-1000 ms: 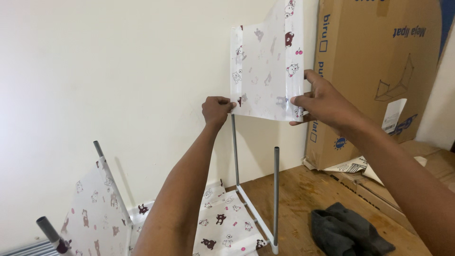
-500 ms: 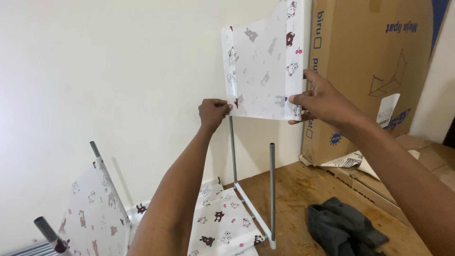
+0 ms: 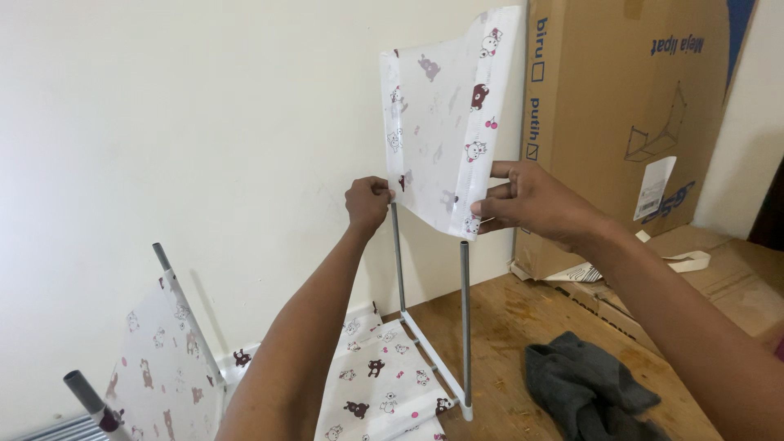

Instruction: The person assembles a small fabric-covered frame by inserting metal rods into white plastic connectors and threading the fabric through the frame. The person then adds vertical support rods and secures the fabric to the frame.

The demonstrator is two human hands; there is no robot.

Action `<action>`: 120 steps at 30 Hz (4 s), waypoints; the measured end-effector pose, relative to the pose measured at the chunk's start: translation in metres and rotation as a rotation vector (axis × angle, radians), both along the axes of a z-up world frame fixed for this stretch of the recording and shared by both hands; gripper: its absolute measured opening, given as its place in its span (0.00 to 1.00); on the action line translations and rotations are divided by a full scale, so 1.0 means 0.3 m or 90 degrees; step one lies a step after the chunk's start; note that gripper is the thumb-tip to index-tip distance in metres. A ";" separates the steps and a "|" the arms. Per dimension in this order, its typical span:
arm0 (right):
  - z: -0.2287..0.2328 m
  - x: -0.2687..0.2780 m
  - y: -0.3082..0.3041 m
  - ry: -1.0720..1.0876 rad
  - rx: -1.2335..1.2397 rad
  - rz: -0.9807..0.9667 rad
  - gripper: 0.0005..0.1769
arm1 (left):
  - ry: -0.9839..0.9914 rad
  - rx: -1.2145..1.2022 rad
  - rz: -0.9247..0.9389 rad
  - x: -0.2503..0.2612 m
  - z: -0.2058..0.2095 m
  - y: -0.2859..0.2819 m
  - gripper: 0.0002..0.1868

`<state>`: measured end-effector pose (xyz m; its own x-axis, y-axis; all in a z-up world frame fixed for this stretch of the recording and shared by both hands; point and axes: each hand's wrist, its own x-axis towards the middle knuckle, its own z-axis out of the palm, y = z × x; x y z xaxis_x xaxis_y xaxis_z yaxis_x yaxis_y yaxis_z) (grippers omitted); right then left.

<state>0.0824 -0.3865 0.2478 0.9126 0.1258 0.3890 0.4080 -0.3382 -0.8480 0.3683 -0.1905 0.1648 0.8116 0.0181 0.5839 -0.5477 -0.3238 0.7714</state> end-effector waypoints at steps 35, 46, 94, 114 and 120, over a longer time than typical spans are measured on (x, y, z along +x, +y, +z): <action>-0.003 -0.029 0.065 -0.137 -0.201 -0.125 0.11 | -0.175 0.001 -0.324 -0.785 0.071 -0.002 0.18; -0.020 -0.054 0.071 -0.114 -0.210 -0.125 0.11 | -0.196 0.004 -0.316 -0.758 0.008 -0.006 0.16; -0.203 -0.041 0.097 0.082 -0.406 -0.236 0.18 | 0.140 0.117 0.066 -0.008 -0.196 -0.043 0.13; -0.335 -0.011 0.116 0.114 -0.386 -0.232 0.18 | 0.083 0.095 0.033 0.020 -0.336 -0.023 0.12; -0.419 0.008 0.116 0.157 -0.411 -0.219 0.18 | 0.068 0.171 0.030 0.037 -0.444 -0.001 0.12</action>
